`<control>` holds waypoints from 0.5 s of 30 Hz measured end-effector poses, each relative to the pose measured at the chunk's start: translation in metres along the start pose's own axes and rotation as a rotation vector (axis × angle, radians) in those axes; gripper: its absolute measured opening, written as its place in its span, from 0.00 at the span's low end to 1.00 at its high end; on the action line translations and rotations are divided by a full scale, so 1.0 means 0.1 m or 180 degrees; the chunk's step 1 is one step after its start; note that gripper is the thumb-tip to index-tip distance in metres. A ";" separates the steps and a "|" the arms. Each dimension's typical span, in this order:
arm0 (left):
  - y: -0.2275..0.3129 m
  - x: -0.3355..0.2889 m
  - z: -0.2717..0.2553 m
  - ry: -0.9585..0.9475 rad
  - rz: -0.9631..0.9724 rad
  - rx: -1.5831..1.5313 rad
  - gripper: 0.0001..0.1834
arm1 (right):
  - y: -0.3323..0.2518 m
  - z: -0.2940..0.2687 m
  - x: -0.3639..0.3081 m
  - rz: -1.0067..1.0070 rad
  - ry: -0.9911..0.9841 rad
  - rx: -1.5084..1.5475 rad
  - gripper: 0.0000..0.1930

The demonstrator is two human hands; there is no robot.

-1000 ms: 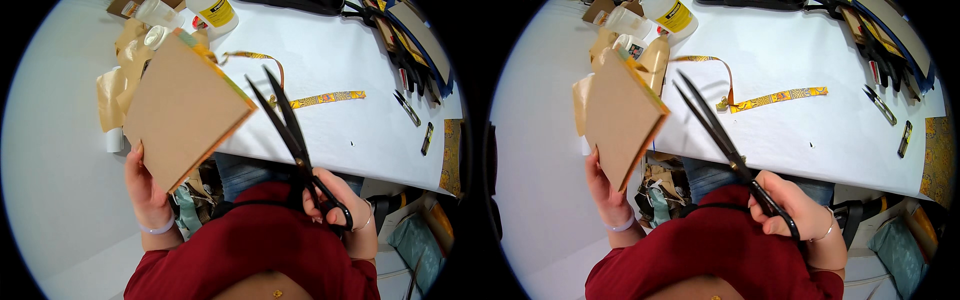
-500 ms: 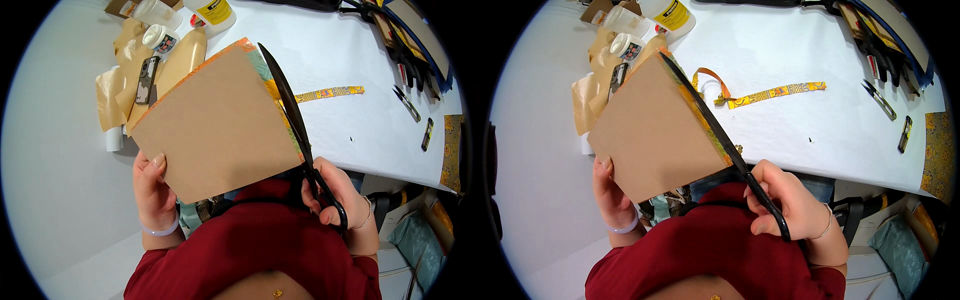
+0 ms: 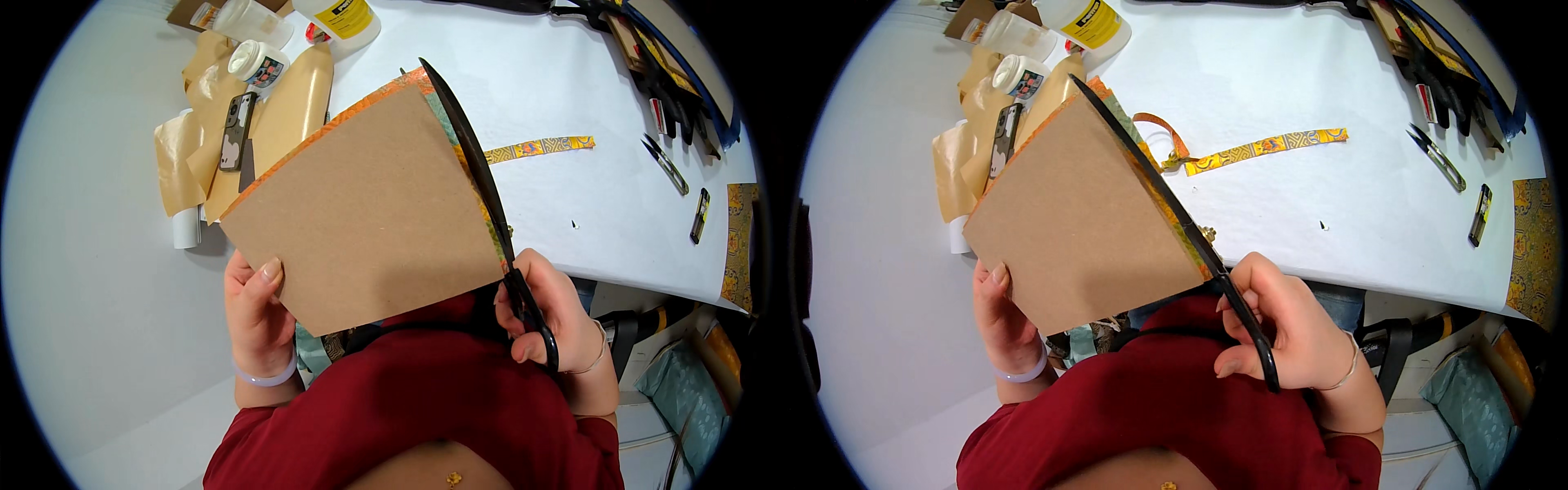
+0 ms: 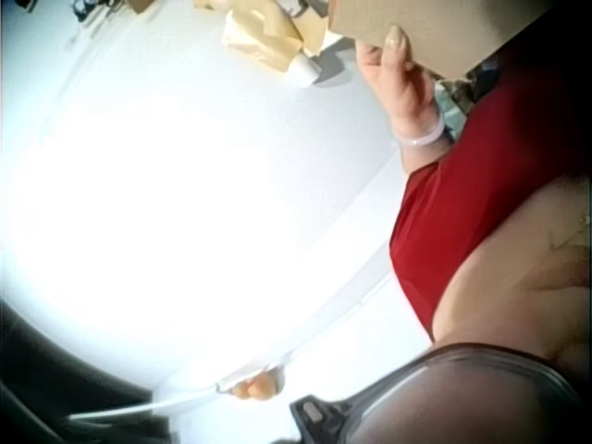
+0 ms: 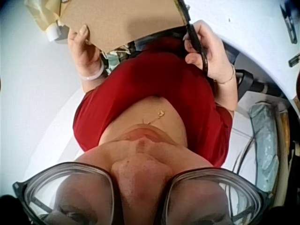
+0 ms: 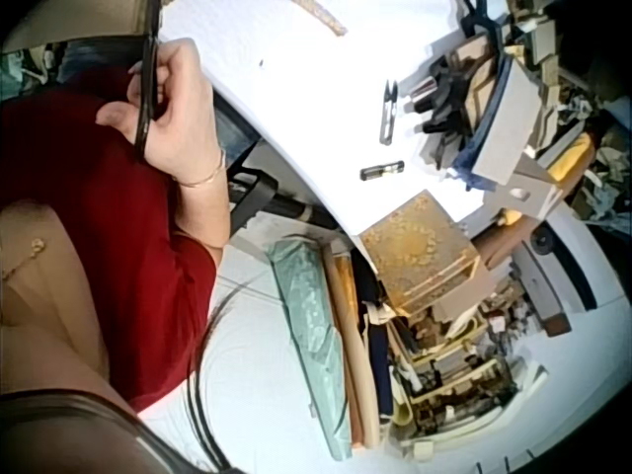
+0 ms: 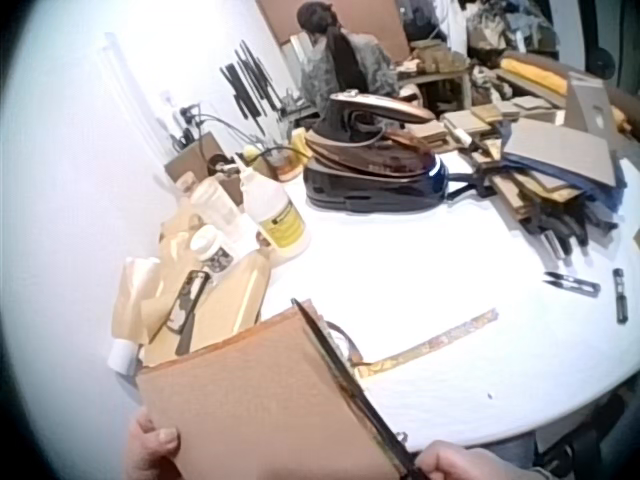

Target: The person smooths a yellow patterned paper cover on a book, uses a small iron to press the cover, then trims the excess paper around the edges with scissors. The person handles the book and paper throughout, finishing with a neat trimmed edge.

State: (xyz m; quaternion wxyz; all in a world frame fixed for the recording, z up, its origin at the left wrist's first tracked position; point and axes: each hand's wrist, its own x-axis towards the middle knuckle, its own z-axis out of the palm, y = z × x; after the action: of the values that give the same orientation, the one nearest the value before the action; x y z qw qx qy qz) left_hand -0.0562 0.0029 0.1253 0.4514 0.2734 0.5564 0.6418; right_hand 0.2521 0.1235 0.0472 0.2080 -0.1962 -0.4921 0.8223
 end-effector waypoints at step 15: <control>0.00 0.02 0.09 0.0064 0.0160 -0.0227 0.24 | 0.03 0.00 0.01 -0.0116 0.0100 -0.0237 0.30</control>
State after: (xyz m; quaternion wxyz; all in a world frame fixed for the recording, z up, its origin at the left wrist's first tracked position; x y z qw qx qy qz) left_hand -0.0491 0.0089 0.1270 0.4390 0.2645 0.5307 0.6751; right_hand 0.2510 0.1228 0.0443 0.2233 -0.2077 -0.5225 0.7962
